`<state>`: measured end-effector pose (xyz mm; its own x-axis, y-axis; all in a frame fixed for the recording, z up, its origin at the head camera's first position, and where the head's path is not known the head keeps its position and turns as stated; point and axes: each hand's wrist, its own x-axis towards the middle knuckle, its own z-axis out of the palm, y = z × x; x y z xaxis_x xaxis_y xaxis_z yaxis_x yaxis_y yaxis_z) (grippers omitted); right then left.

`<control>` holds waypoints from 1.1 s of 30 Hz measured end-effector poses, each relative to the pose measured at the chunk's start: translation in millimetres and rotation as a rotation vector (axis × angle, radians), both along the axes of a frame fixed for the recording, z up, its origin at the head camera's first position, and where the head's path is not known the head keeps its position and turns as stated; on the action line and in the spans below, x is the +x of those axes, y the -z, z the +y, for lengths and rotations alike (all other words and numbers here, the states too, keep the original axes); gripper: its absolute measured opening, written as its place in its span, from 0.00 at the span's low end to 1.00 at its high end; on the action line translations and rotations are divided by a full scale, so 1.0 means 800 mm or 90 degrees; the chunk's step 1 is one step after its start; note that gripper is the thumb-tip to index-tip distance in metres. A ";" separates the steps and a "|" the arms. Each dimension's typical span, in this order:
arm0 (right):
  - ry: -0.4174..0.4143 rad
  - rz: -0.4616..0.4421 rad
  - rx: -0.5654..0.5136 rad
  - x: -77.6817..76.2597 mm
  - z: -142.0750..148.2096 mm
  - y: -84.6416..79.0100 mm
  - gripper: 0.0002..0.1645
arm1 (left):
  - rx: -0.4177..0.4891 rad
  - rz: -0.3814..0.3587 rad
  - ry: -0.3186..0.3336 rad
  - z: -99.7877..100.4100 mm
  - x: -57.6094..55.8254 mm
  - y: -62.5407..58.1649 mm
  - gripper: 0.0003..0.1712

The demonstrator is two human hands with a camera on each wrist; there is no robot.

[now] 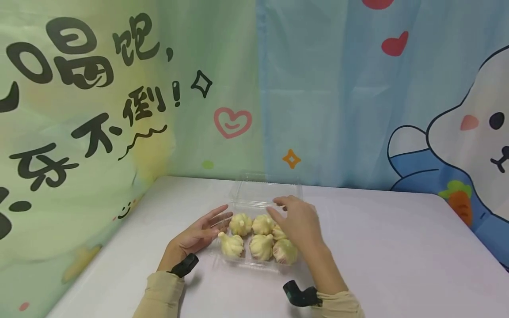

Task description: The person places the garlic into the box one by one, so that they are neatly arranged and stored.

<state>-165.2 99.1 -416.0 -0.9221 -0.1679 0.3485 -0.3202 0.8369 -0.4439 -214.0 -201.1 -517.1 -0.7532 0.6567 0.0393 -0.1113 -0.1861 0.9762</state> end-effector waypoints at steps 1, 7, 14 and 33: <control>0.011 -0.017 -0.012 -0.005 0.013 -0.002 0.25 | 0.002 0.002 0.000 0.000 0.000 0.000 0.48; -0.021 -0.018 -0.053 -0.011 0.026 -0.009 0.23 | -0.010 0.006 0.011 -0.002 -0.002 -0.003 0.48; -0.230 0.063 0.044 0.009 -0.085 0.000 0.22 | -0.008 0.009 -0.009 -0.009 -0.007 -0.004 0.46; -0.210 -0.002 -0.029 0.003 -0.109 0.031 0.02 | -0.022 0.001 -0.006 -0.004 -0.005 0.001 0.47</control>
